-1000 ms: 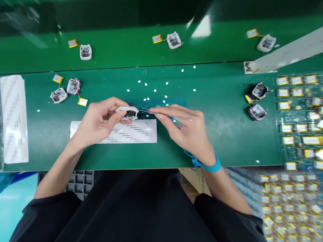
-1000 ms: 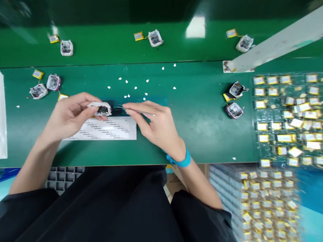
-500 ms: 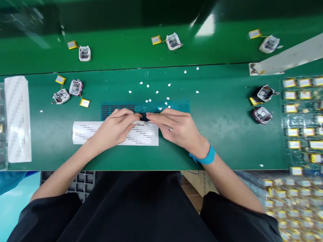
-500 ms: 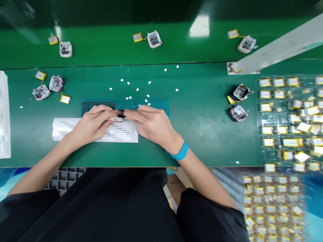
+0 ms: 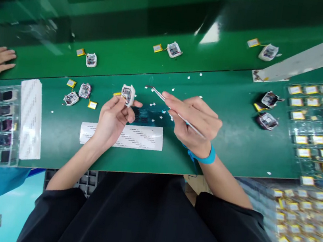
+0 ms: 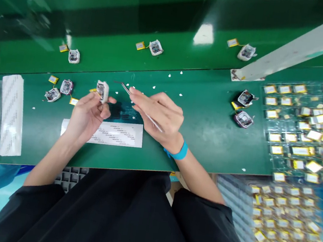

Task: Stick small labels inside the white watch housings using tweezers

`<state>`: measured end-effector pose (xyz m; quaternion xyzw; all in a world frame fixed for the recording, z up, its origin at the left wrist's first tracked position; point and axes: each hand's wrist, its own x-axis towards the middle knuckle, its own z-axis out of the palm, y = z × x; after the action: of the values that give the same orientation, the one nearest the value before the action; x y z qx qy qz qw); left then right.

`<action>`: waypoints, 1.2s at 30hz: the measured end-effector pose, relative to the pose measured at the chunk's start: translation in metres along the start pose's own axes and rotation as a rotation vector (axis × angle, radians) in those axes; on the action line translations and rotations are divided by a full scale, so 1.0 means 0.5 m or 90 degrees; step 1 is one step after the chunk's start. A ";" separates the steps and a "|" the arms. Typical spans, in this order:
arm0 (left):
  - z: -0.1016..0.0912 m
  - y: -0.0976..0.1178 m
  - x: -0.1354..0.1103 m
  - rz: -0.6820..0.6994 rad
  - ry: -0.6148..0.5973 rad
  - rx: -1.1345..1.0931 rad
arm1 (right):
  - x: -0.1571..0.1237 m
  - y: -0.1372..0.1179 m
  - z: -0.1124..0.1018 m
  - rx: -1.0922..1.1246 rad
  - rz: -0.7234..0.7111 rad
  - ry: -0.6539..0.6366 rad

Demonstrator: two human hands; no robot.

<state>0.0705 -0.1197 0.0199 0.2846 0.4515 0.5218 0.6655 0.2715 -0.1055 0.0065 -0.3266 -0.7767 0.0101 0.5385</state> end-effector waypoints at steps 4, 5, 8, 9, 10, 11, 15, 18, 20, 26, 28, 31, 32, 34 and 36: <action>-0.006 -0.018 0.015 -0.098 0.005 -0.007 | -0.016 -0.005 -0.003 -0.029 -0.041 -0.047; -0.008 -0.022 0.015 -0.092 0.005 0.006 | -0.017 -0.007 -0.007 -0.034 -0.051 -0.070; -0.016 -0.029 0.016 -0.040 0.043 0.053 | -0.014 -0.014 -0.022 -0.026 -0.101 -0.154; -0.019 -0.029 0.016 -0.024 0.065 0.063 | -0.013 -0.016 -0.027 -0.021 -0.113 -0.182; -0.022 -0.027 0.018 -0.013 0.085 0.070 | -0.013 -0.017 -0.031 -0.019 -0.119 -0.207; -0.024 -0.025 0.019 -0.004 0.102 0.072 | -0.013 -0.018 -0.034 -0.019 -0.120 -0.230; -0.027 -0.016 0.017 0.009 0.136 0.069 | -0.019 -0.015 -0.031 -0.016 -0.096 -0.296; -0.024 -0.016 0.010 0.004 0.128 0.087 | -0.020 -0.015 -0.020 -0.023 -0.119 -0.286; -0.022 -0.018 0.006 0.003 0.120 0.099 | -0.016 -0.018 -0.014 -0.033 -0.158 -0.243; -0.016 -0.016 0.002 -0.002 0.106 0.090 | -0.001 -0.026 -0.015 -0.036 -0.178 -0.217; -0.014 -0.014 0.000 -0.008 0.100 0.094 | 0.000 -0.026 -0.017 -0.047 -0.171 -0.228; -0.012 -0.012 -0.002 -0.013 0.096 0.097 | -0.003 -0.023 -0.017 -0.052 -0.176 -0.226; -0.012 -0.012 -0.003 -0.012 0.094 0.100 | -0.004 -0.021 -0.016 -0.051 -0.182 -0.222; -0.012 -0.013 -0.003 -0.011 0.090 0.111 | -0.006 -0.019 -0.015 -0.050 -0.192 -0.217; -0.012 -0.015 -0.004 -0.009 0.091 0.116 | -0.008 -0.019 -0.015 -0.042 -0.196 -0.214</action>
<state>0.0683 -0.1245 0.0117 0.3030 0.5455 0.4925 0.6067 0.2743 -0.1175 0.0097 -0.2152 -0.8961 -0.0433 0.3856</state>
